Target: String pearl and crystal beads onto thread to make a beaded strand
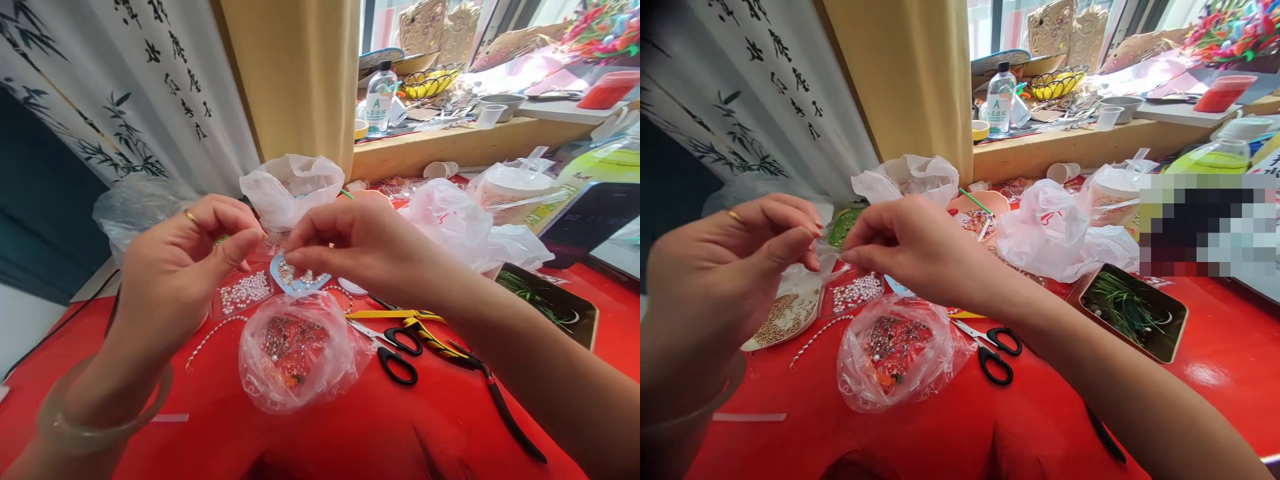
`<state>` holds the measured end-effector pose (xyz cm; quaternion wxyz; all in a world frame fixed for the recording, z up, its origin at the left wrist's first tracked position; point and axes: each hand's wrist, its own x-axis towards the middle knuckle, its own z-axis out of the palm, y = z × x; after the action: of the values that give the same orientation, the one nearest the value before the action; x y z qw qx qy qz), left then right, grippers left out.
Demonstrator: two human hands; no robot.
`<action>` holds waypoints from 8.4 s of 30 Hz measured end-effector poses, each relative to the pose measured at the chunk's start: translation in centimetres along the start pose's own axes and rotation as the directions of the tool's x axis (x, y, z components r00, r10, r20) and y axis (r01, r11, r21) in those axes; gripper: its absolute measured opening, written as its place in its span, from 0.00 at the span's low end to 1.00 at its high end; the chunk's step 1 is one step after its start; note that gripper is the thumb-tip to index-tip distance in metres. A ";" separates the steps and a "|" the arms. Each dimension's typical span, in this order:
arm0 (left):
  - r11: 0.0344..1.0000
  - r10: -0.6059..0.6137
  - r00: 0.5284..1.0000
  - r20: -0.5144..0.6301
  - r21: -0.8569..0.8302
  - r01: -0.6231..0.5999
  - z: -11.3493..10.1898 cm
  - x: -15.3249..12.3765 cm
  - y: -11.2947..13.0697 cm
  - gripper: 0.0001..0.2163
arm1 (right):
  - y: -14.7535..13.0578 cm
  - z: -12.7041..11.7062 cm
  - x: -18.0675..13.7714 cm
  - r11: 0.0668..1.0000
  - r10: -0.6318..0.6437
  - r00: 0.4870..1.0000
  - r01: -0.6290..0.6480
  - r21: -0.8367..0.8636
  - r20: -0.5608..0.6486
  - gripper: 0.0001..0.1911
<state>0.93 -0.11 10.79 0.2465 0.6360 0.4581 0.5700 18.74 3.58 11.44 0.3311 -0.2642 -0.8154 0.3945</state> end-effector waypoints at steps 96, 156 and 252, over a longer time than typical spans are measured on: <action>0.720 -0.508 0.524 0.684 0.671 -0.177 -0.6 -6.7 -9.2 0.10 | 9.7 8.2 -5.8 0.845 0.436 0.869 -0.485 0.226 0.235 0.07; 0.492 -0.721 0.399 0.567 0.014 0.870 0.4 -6.0 -10.8 0.05 | 9.0 8.1 -6.1 0.748 0.426 0.841 -0.534 0.393 0.333 0.05; 0.772 -0.399 0.894 -0.205 -0.601 0.207 -2.5 6.0 -5.0 0.07 | 13.7 -3.5 2.2 0.841 0.225 0.946 -0.309 0.443 0.233 0.08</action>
<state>-3.41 6.84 10.21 0.4351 0.3495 0.4004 0.7268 22.29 14.32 2.59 0.2554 -0.2514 -0.6745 0.6455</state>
